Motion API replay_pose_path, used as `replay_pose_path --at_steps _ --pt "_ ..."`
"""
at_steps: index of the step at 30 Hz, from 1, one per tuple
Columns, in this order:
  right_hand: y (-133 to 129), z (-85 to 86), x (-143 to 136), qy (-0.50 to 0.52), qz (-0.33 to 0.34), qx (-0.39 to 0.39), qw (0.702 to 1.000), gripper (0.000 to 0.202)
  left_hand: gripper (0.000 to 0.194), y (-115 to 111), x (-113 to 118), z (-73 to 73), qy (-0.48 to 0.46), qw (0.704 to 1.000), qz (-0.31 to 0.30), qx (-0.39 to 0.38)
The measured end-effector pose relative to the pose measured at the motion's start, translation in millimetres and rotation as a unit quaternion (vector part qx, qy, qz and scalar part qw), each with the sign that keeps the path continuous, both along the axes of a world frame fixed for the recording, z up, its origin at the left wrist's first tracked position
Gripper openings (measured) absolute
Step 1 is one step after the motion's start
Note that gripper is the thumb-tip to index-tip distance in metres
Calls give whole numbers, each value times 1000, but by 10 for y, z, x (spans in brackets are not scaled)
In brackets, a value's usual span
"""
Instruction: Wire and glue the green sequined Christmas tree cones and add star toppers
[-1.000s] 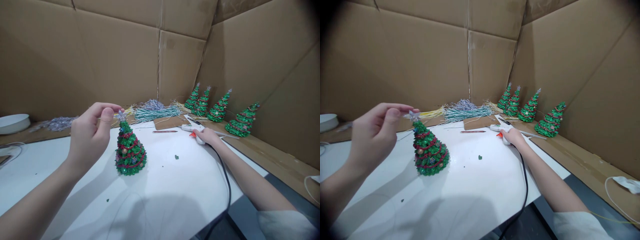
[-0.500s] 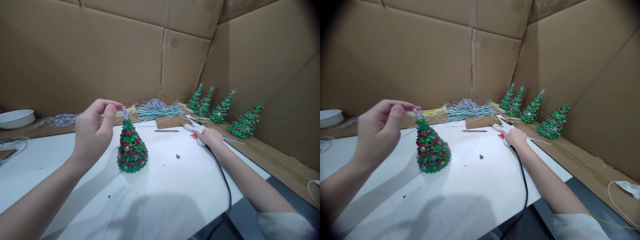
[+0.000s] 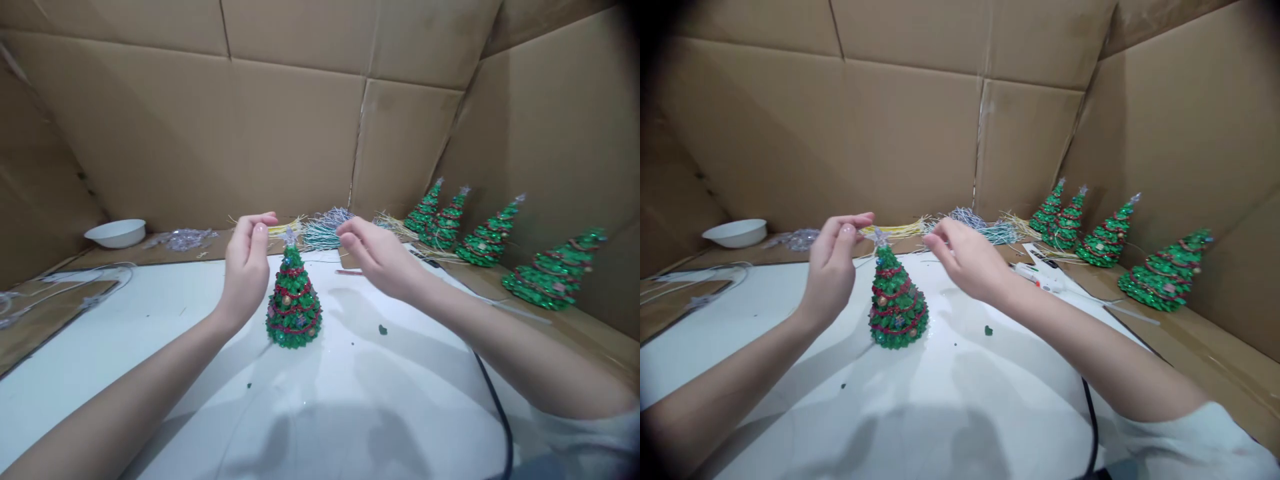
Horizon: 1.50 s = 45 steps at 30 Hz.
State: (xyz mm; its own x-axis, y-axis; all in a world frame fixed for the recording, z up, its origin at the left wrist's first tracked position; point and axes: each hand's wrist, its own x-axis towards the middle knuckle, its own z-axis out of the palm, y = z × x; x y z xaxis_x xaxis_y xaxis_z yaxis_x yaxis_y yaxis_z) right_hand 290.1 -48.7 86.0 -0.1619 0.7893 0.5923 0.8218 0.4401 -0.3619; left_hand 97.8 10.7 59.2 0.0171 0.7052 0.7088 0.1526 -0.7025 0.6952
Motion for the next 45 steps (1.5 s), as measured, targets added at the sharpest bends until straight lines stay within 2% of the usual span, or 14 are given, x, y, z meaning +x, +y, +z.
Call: replay_pose_path --at_steps 3,6,8,12,15,17,21,24,28,36,45 --pt "262 -23 -341 97 109 -11 989 45 31 -25 38 -19 -4 999 -37 -26" --pt "484 -99 -520 231 173 -56 956 50 33 -48 83 -21 -7 997 -68 -43" --pt "573 -132 -580 263 195 -69 942 48 33 -58 111 -19 -7 995 -87 -52" --pt "634 -162 -643 278 215 -60 934 38 32 -70 144 -2 -6 992 -112 -50" --pt "638 -185 -698 337 232 -59 910 33 32 -75 154 30 -3 992 -112 -53" --pt "632 -199 -748 373 224 -51 899 31 32 -78 162 54 0 994 -98 -54" --pt "605 -221 -842 406 178 -16 896 31 33 -77 187 80 12 999 -33 -19" --pt "593 -242 -875 421 183 -5 889 29 31 -63 201 76 17 1000 -3 6" --pt "601 -263 -879 433 196 1 880 27 30 -30 206 70 17 1000 8 25" --pt "613 -269 -879 429 166 -4 888 28 31 9 201 87 13 1000 14 23" --pt "605 -285 -870 432 174 -13 885 30 31 18 220 73 4 1000 20 22"
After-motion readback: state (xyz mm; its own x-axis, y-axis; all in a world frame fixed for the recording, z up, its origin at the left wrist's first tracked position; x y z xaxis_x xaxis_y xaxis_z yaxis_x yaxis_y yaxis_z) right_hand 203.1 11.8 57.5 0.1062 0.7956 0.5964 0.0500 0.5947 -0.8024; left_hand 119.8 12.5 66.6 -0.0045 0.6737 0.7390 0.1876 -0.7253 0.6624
